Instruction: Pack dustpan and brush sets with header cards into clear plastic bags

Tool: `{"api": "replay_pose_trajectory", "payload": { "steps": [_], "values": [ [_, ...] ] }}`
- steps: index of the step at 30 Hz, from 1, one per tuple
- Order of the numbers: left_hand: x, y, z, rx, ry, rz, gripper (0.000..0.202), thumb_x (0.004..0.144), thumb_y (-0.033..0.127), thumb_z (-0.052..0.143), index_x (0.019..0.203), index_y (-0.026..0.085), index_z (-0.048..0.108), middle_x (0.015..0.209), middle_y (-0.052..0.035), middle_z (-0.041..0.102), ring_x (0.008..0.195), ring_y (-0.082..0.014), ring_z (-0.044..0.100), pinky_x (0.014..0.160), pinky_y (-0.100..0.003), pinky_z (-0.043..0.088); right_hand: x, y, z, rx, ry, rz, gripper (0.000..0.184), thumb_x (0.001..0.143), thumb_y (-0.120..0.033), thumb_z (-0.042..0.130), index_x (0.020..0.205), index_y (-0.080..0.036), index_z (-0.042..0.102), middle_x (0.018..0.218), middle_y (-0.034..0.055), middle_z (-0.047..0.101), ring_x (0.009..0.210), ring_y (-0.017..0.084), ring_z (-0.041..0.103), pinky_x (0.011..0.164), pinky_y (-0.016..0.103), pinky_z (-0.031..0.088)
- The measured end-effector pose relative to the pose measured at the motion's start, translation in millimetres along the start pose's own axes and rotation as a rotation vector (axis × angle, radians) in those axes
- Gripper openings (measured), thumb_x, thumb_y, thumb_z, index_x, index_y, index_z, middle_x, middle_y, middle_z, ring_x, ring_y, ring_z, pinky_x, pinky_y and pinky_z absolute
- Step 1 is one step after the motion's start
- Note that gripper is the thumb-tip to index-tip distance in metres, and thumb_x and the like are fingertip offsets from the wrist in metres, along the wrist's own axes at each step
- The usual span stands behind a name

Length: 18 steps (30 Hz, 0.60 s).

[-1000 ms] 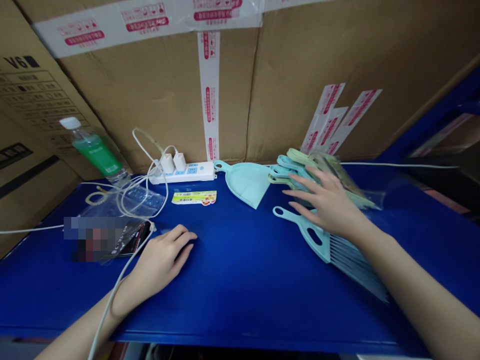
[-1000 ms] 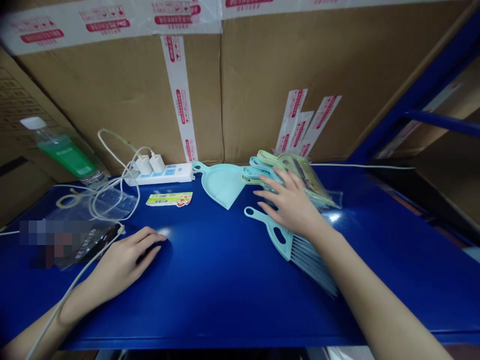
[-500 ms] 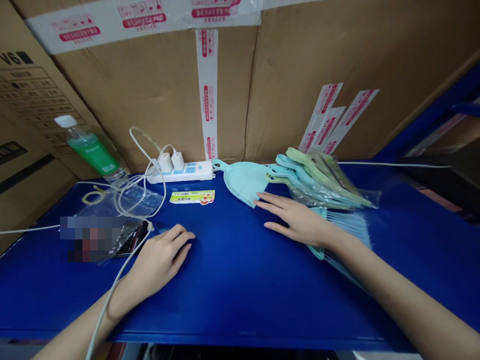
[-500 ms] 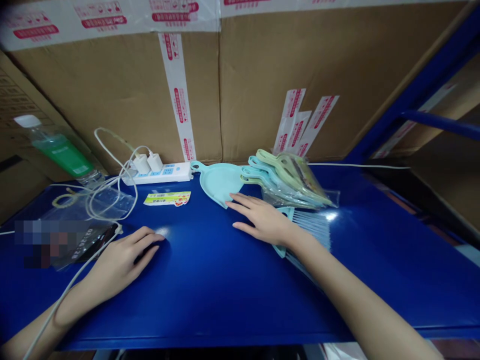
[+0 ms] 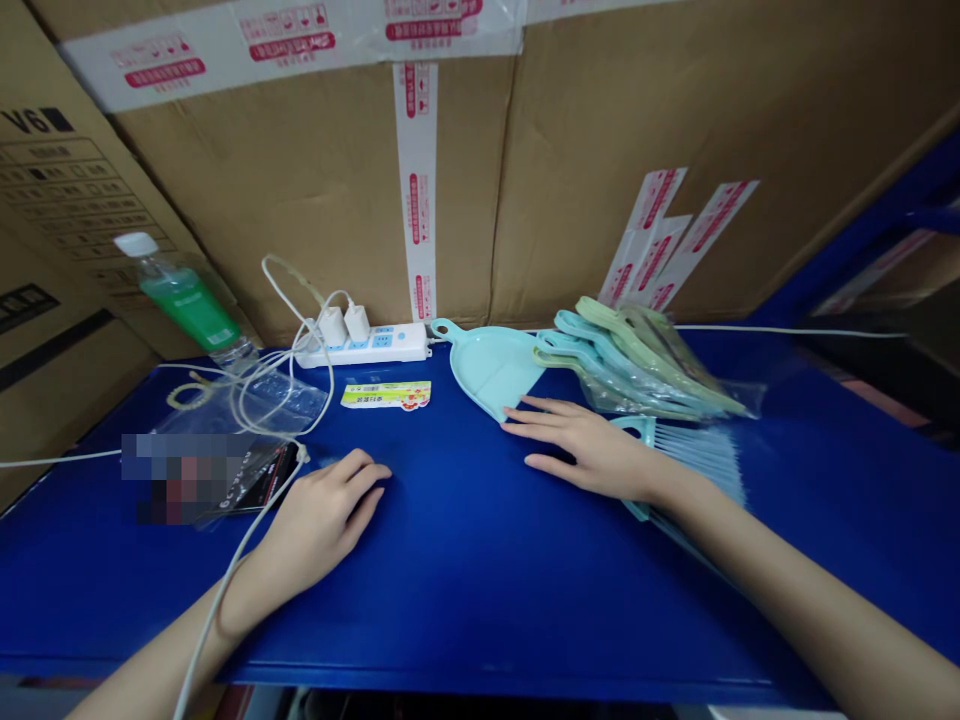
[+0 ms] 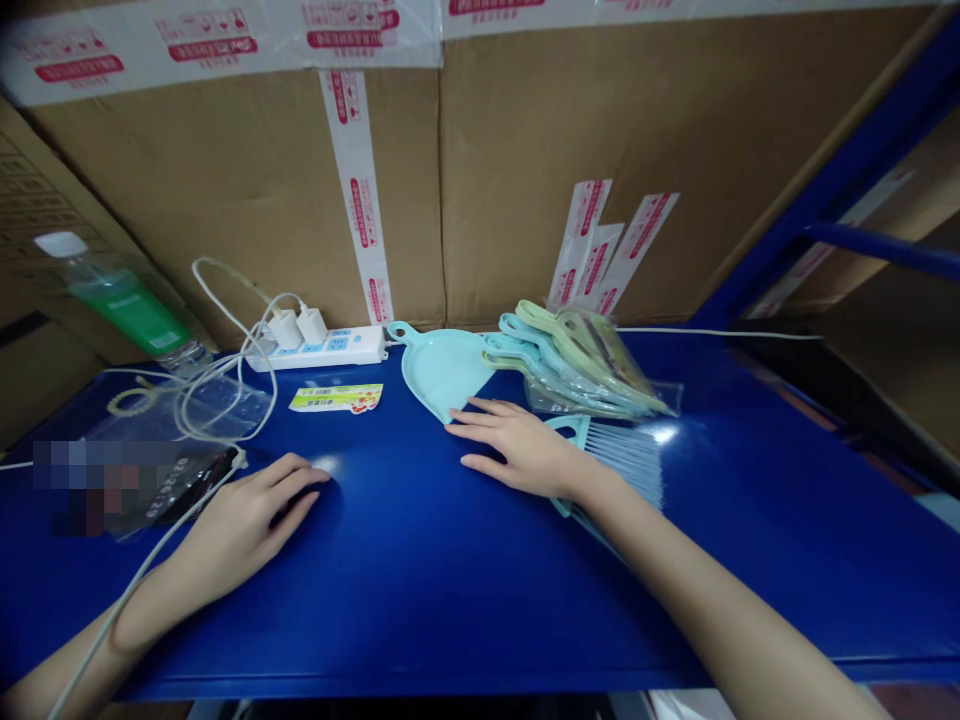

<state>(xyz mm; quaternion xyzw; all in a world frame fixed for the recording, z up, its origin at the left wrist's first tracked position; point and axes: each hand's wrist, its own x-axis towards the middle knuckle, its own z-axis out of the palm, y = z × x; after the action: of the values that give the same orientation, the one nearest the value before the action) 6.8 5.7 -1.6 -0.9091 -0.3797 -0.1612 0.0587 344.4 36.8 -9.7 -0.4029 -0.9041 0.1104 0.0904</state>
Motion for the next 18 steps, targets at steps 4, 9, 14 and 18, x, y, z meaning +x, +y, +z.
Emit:
{"api": "replay_pose_trajectory", "payload": {
  "steps": [4, 9, 14, 18],
  "values": [
    [0.8, 0.2, 0.3, 0.001, 0.004, 0.003, 0.035, 0.101, 0.025, 0.028, 0.099, 0.018, 0.062, 0.09, -0.0044, 0.065, 0.07, -0.0161, 0.067, 0.062, -0.028, 0.054, -0.7, -2.1, 3.3, -0.014, 0.019, 0.004, 0.049, 0.098, -0.049, 0.039, 0.138, -0.025, 0.053, 0.147, 0.0076, 0.046, 0.139, 0.032, 0.034, 0.108, 0.058, 0.036],
    [1.0, 0.8, -0.9, -0.011, -0.01, -0.011, 0.034, 0.1, 0.024, 0.029, 0.099, 0.018, 0.062, 0.09, -0.0048, 0.065, 0.07, -0.0161, 0.067, 0.062, -0.028, 0.054, 1.0, -1.6, 9.1, -0.024, 0.03, -0.013, 0.048, 0.098, -0.047, 0.039, 0.142, -0.03, 0.047, 0.152, 0.0051, 0.038, 0.142, 0.033, 0.026, 0.11, 0.061, 0.029],
    [0.9, 0.6, -0.8, -0.017, -0.023, -0.026, 0.031, 0.099, 0.023, 0.031, 0.1, 0.019, 0.062, 0.091, -0.0044, 0.065, 0.071, -0.0157, 0.067, 0.064, -0.028, 0.054, 2.2, -4.9, 5.9, 0.004, 0.001, -0.042, 0.047, 0.101, -0.039, 0.033, 0.146, -0.028, 0.042, 0.15, 0.0038, 0.041, 0.141, 0.03, 0.029, 0.111, 0.061, 0.029],
    [1.6, 0.6, -0.6, -0.015, -0.012, -0.013, 0.031, 0.099, 0.022, 0.031, 0.1, 0.019, 0.062, 0.09, -0.0045, 0.064, 0.07, -0.0159, 0.067, 0.063, -0.028, 0.055, -0.4, -13.5, -3.3, 0.034, -0.046, -0.053, 0.047, 0.1, -0.042, 0.034, 0.143, -0.025, 0.046, 0.148, 0.0047, 0.044, 0.14, 0.031, 0.032, 0.111, 0.06, 0.029]
  ]
}}
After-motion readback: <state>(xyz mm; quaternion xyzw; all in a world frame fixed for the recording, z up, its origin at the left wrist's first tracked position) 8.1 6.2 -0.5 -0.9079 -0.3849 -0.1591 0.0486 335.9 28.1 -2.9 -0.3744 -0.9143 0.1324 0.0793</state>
